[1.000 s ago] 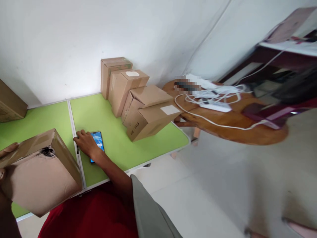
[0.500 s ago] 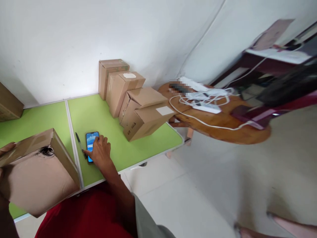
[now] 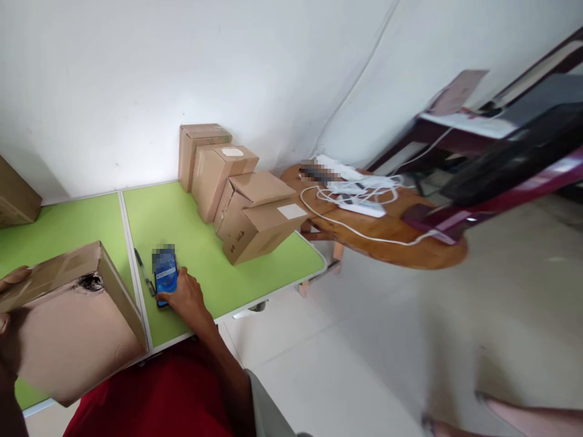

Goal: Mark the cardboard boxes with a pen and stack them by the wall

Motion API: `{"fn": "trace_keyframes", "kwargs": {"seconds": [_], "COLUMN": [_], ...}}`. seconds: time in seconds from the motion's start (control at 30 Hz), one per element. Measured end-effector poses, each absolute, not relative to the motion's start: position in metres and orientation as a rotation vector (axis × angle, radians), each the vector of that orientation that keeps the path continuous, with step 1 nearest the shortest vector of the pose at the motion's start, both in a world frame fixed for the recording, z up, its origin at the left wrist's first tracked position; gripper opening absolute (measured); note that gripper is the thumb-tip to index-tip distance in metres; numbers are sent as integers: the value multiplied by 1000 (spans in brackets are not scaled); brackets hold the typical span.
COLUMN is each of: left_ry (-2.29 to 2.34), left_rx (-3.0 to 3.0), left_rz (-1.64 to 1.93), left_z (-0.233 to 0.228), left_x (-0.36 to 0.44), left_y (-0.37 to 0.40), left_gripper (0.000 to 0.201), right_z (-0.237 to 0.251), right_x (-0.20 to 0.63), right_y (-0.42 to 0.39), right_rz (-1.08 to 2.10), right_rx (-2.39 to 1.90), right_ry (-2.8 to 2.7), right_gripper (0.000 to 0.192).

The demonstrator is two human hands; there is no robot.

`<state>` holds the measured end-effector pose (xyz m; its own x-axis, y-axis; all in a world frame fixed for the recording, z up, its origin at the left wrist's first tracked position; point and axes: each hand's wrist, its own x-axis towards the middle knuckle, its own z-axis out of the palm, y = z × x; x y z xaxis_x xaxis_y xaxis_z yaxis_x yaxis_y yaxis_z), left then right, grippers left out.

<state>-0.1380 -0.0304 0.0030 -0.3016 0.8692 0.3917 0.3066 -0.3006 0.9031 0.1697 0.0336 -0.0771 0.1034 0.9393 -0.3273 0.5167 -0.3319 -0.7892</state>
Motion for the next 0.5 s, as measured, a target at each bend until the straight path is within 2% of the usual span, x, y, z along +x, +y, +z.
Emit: {"fn": "trace_keyframes", "kwargs": {"seconds": [0.1, 0.17, 0.37, 0.5], "left_ry": [1454, 1447, 1447, 1415], "left_rx": [1429, 1404, 1377, 1404], "left_rz": [1660, 1673, 1672, 1664], "left_z": [6, 7, 5, 5], "left_x": [-135, -134, -135, -137], "left_y": [-29, -29, -28, -25], "left_gripper": [62, 64, 66, 63], "right_z": [-83, -83, -63, -20], "right_x": [176, 182, 209, 209], "right_y": [25, 18, -10, -25], "right_rz": [1287, 1390, 1852, 1898], "right_rx": [-1763, -1655, -952, -682], "right_ry": [-1322, -1269, -752, -708], "right_gripper": [35, 32, 73, 71]}}
